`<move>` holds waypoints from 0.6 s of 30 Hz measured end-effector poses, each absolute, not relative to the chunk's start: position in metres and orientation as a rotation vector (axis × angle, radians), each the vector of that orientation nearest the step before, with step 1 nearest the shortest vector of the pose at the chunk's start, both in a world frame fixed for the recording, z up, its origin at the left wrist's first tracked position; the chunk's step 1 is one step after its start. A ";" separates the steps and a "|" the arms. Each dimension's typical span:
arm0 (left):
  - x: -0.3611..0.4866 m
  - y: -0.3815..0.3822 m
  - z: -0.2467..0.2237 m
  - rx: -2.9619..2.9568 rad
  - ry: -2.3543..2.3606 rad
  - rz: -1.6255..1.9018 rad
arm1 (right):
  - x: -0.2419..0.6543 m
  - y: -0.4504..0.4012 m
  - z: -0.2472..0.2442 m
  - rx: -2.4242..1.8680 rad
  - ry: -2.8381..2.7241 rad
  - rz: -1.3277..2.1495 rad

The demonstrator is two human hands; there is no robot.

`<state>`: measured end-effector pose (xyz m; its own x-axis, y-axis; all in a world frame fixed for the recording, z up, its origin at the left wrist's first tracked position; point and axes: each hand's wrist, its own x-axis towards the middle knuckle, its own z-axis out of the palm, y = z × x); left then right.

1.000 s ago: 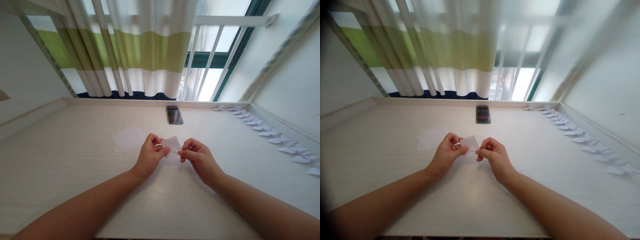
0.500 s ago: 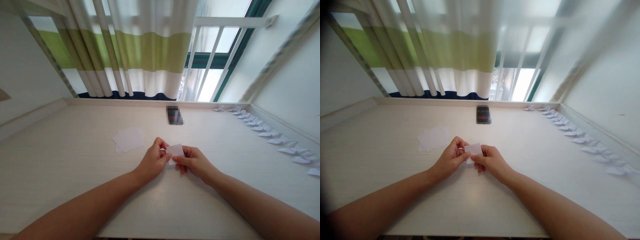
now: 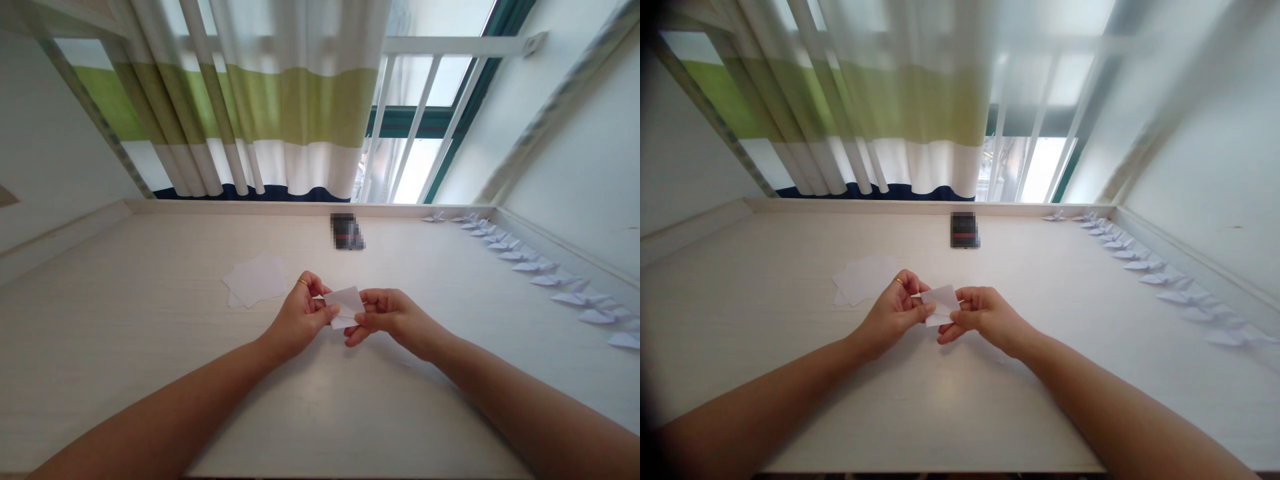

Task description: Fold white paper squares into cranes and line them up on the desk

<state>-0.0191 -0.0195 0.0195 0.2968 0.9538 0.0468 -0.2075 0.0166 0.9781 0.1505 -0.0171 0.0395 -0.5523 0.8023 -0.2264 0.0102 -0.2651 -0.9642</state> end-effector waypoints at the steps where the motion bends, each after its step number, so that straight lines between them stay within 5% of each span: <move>1: -0.019 -0.019 0.020 1.197 0.825 1.077 | 0.152 -0.016 0.040 -0.978 -1.452 1.885; 18: -0.021 -0.013 0.011 1.189 0.891 0.990 | 0.146 -0.017 0.033 -1.102 -1.516 1.733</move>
<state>-0.0210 -0.0125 0.0109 0.3250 0.9449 -0.0395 -0.1387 0.0890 0.9863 0.1456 -0.0165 0.0332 -0.4905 0.8465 -0.2072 0.0929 -0.1856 -0.9782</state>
